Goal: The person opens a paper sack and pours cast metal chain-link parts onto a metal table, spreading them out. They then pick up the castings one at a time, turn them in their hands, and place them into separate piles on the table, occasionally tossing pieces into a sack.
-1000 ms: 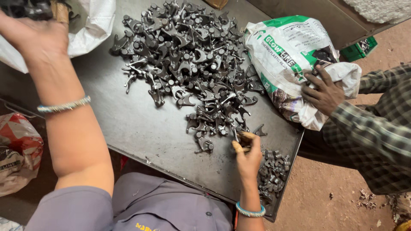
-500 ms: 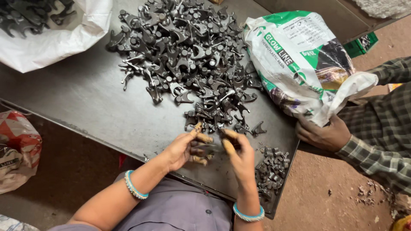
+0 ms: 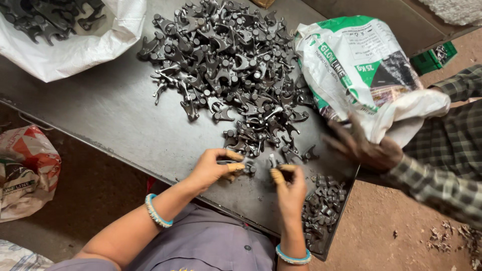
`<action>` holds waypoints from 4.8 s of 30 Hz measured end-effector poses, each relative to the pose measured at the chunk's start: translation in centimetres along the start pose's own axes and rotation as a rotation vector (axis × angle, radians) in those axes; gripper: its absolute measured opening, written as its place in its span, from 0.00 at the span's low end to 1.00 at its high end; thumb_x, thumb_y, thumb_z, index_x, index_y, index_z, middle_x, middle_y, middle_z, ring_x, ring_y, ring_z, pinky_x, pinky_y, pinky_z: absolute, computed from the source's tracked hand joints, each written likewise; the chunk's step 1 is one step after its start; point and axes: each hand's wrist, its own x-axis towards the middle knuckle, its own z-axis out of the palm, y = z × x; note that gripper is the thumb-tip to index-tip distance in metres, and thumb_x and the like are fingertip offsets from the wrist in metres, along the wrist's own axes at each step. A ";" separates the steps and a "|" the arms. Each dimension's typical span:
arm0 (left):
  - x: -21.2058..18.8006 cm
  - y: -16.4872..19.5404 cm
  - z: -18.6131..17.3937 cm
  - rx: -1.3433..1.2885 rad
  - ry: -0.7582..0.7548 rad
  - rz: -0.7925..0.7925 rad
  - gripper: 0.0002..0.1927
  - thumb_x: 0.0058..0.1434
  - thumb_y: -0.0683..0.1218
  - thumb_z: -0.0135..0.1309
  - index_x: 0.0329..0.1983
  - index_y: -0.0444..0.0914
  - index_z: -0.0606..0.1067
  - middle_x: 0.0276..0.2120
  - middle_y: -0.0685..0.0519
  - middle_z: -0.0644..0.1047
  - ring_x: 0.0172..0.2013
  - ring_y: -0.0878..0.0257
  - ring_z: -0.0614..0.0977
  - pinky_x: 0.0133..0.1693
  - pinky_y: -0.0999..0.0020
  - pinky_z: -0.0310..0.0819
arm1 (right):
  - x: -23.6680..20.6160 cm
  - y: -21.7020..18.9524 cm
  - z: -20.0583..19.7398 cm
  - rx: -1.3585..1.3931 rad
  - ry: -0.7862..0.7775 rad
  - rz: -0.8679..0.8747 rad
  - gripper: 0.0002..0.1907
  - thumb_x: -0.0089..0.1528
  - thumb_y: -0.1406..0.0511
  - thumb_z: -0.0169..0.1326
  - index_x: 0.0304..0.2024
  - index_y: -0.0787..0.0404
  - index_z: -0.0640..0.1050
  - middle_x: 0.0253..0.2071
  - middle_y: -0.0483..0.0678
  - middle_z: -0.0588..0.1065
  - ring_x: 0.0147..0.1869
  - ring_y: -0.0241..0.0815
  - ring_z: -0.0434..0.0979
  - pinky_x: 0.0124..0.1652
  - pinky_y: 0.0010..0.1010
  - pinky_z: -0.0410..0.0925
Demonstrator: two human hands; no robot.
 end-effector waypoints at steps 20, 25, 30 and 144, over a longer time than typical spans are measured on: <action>0.6 2.1 -4.1 -0.517 -0.015 -0.242 0.27 0.68 0.62 0.49 0.46 0.34 0.80 0.36 0.47 0.84 0.36 0.54 0.86 0.32 0.59 0.83 | -2.0 -2.0 0.3 -0.453 -0.123 -0.336 0.13 0.57 0.71 0.63 0.44 0.64 0.77 0.42 0.51 0.78 0.49 0.51 0.77 0.51 0.39 0.69; 0.3 2.3 -3.5 -0.491 -0.171 -0.250 0.26 0.65 0.59 0.49 0.52 0.36 0.80 0.45 0.45 0.85 0.42 0.53 0.88 0.36 0.60 0.83 | -1.5 -1.9 -0.7 0.262 -0.209 0.068 0.13 0.65 0.68 0.55 0.51 0.65 0.76 0.43 0.47 0.79 0.44 0.39 0.78 0.43 0.31 0.72; -0.1 0.5 -1.0 -0.635 -0.239 -0.319 0.28 0.66 0.61 0.51 0.53 0.34 0.79 0.43 0.46 0.84 0.38 0.53 0.87 0.30 0.61 0.82 | -0.6 -4.1 2.4 0.110 -0.285 -0.139 0.13 0.65 0.69 0.57 0.53 0.65 0.78 0.45 0.48 0.78 0.47 0.38 0.77 0.47 0.29 0.70; 2.8 1.9 4.2 0.061 0.013 0.275 0.13 0.63 0.44 0.62 0.49 0.36 0.83 0.36 0.58 0.82 0.33 0.74 0.77 0.33 0.78 0.73 | 0.8 5.1 -0.4 0.852 -0.266 0.325 0.14 0.67 0.65 0.58 0.52 0.65 0.79 0.41 0.47 0.80 0.38 0.36 0.77 0.36 0.27 0.69</action>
